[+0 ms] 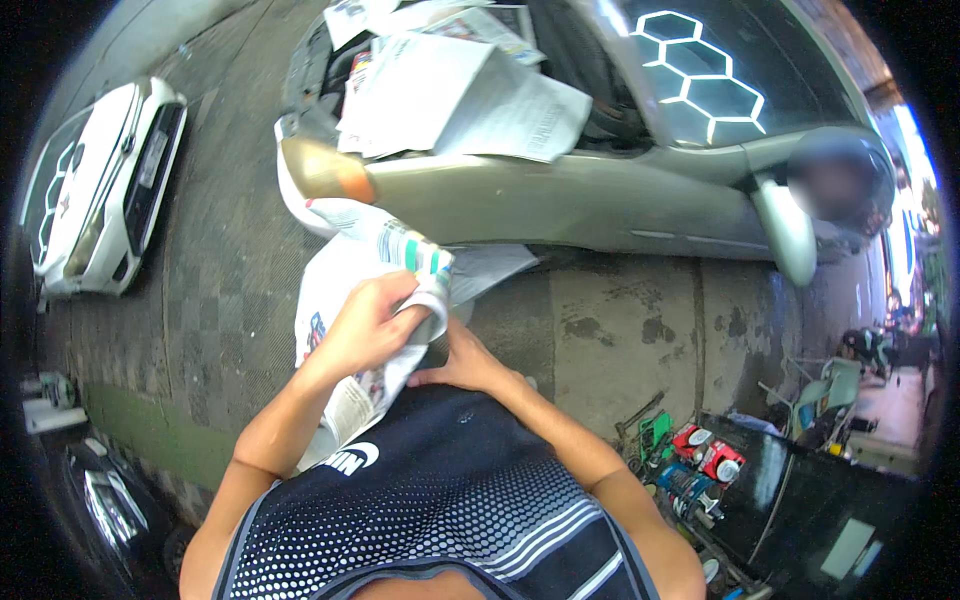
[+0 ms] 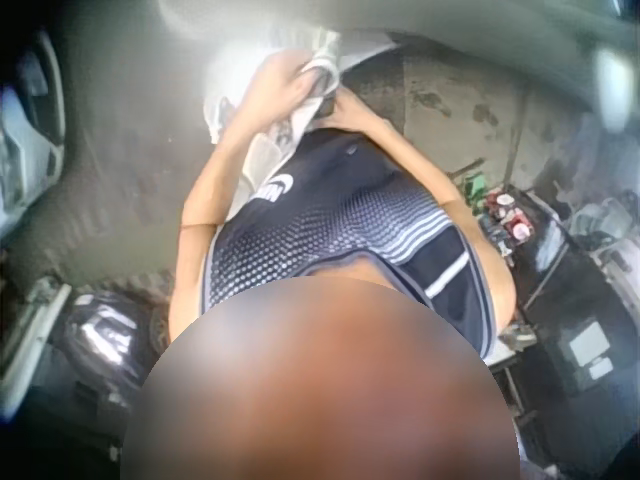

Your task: The person places sheets of newspaper over the car's windshield and wheel arch, securing them with masking tape. They smooth the paper and tape edges to cover the surfaces.

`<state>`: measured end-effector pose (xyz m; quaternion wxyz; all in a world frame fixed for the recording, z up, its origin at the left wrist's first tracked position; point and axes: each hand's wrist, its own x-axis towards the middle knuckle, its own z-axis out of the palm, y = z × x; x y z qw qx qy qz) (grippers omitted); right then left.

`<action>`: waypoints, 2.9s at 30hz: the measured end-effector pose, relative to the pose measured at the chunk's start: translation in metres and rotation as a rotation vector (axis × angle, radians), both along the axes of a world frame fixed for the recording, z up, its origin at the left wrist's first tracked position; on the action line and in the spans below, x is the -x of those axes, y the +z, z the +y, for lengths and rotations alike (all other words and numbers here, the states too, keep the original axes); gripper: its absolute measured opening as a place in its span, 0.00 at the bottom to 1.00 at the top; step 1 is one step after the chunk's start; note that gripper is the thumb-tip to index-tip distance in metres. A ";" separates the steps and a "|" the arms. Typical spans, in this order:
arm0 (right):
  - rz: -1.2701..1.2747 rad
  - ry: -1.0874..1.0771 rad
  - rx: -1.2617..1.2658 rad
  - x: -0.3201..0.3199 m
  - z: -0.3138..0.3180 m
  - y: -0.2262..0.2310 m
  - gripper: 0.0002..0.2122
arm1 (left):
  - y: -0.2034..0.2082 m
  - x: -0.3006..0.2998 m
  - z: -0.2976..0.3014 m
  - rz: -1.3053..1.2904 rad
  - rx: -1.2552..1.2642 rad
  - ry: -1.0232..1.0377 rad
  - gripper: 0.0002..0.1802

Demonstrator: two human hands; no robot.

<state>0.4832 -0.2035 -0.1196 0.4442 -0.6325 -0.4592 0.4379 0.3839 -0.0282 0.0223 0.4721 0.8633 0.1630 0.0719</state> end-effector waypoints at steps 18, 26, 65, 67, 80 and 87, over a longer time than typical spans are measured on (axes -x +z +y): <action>-0.341 -1.583 -0.327 -0.084 -0.377 0.019 0.16 | 0.051 -0.220 -0.397 -0.006 -0.539 -0.815 0.13; -0.811 -1.377 -0.011 -0.196 -0.479 0.101 0.16 | 0.084 -0.298 -0.337 -0.197 -0.866 -0.739 0.08; -1.256 -1.197 -0.066 -0.902 -0.381 0.291 0.12 | -0.117 -0.523 -0.356 -0.490 -0.711 0.249 0.33; -1.263 -1.288 -0.078 -0.907 -0.395 0.294 0.13 | -0.128 -0.530 -0.363 -0.474 -0.678 0.265 0.33; -1.641 -1.374 -0.179 -0.872 -0.398 0.300 0.24 | -0.089 -0.560 -0.354 -0.363 -0.866 0.235 0.22; -1.517 -0.567 0.406 -0.599 -0.332 0.145 0.41 | -0.093 -0.562 -0.330 -0.224 -0.930 0.431 0.23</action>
